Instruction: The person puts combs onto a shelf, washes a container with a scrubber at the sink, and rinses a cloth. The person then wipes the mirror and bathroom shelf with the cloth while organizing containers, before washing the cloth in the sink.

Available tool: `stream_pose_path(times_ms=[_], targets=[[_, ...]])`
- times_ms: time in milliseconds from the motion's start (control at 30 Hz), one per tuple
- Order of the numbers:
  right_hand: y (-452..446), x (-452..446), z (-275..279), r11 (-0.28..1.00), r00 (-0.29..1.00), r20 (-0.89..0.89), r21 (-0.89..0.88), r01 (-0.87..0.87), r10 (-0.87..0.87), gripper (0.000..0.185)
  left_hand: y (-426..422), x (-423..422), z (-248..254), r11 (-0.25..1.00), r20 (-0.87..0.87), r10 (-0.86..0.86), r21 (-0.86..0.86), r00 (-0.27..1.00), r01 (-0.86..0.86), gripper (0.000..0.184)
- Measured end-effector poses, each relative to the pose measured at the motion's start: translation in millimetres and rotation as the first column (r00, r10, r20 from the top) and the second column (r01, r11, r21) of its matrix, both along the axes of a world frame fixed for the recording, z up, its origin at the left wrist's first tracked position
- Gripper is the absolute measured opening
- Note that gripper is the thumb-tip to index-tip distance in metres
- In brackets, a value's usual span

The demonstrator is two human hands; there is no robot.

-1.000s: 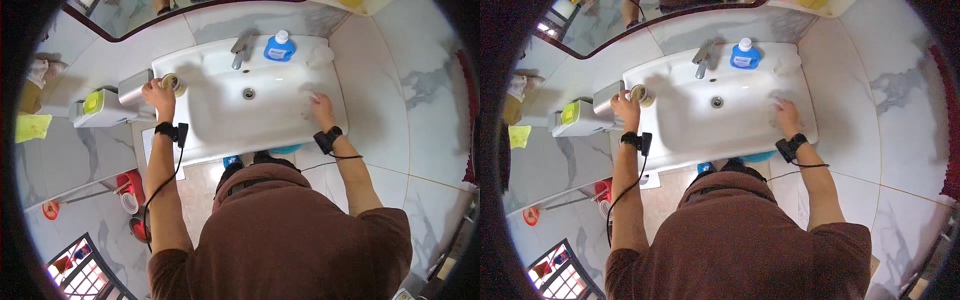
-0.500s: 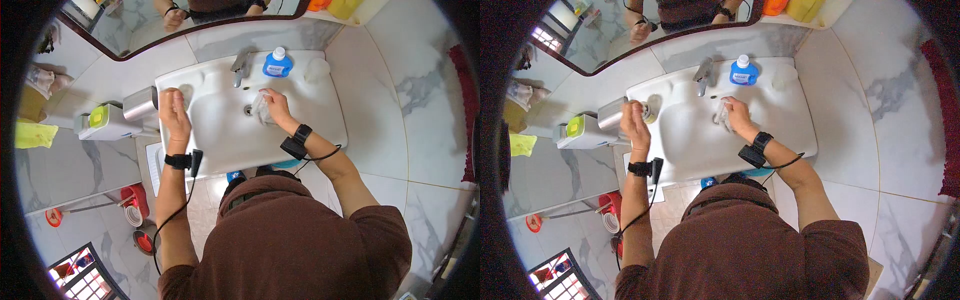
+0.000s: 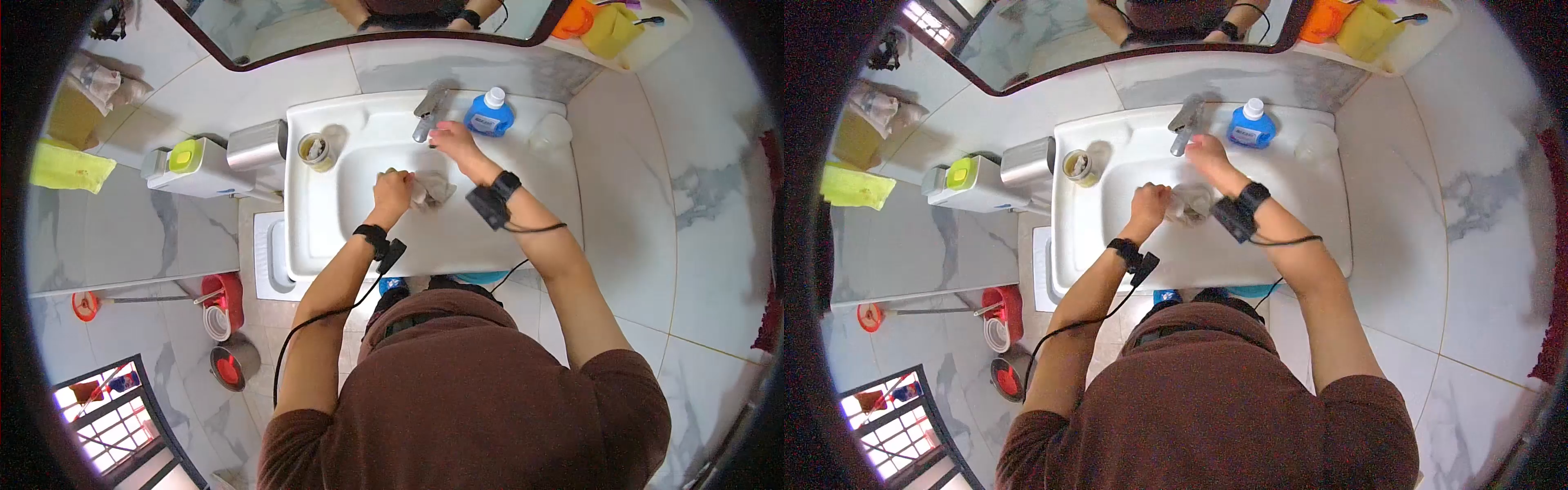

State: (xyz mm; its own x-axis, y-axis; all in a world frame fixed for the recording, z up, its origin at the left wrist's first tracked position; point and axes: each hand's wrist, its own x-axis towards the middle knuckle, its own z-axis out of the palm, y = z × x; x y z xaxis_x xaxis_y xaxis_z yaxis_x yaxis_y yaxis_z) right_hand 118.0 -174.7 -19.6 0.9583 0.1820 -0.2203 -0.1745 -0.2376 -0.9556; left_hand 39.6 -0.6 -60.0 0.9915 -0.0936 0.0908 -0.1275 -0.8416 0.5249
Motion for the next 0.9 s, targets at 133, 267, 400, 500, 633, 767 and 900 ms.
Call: stream_pose_path(times_ms=[133, 267, 400, 500, 633, 767, 900], targets=[[6.0, 27.9, 9.6, 0.643, 0.878, -0.4, 0.751, 0.148, 0.264, 0.03, 1.5, 18.0, -18.3, 0.99, -0.253, 0.118, 0.101, 0.96, -0.095, 0.026], [13.7, 49.2, 26.4, 0.555, 0.885, -0.384, 0.811, 0.186, 0.264, 0.031, 9.2, 23.9, -17.4, 0.972, -0.4, 0.129, -0.132, 0.907, -0.196, 0.027], [3.4, 46.0, 55.4, 0.57, 0.887, -0.373, 0.806, 0.163, 0.273, 0.044, 12.8, 14.7, -26.5, 0.38, -0.486, -0.206, -0.84, 0.849, -0.389, 0.027], [-0.9, 38.2, 43.1, 0.697, 0.909, -0.29, 0.717, -0.001, 0.3, 0.034, 3.8, 32.3, -34.2, 0.385, -0.678, -0.094, -0.7, 0.729, -0.601, 0.024], [-15.5, -5.1, 2.7, 0.995, 0.969, -0.233, 0.056, -0.077, 0.088, 0.029, -9.9, 36.5, -13.4, 0.119, -0.712, -0.163, -0.701, 0.683, -0.703, 0.037], [-28.7, -58.8, -78.8, 0.999, 0.813, -0.582, -0.045, -0.017, -0.013, 0.044, -11.6, 45.8, -35.6, -0.087, -0.634, -0.323, -0.72, 0.703, -0.689, 0.035], [-17.2, -55.5, -85.5, 0.935, 0.543, -0.838, 0.228, 0.27, 0.047, 0.051, -13.9, 35.1, -17.8, -0.136, -0.582, -0.449, -0.706, 0.678, -0.696, 0.034]])
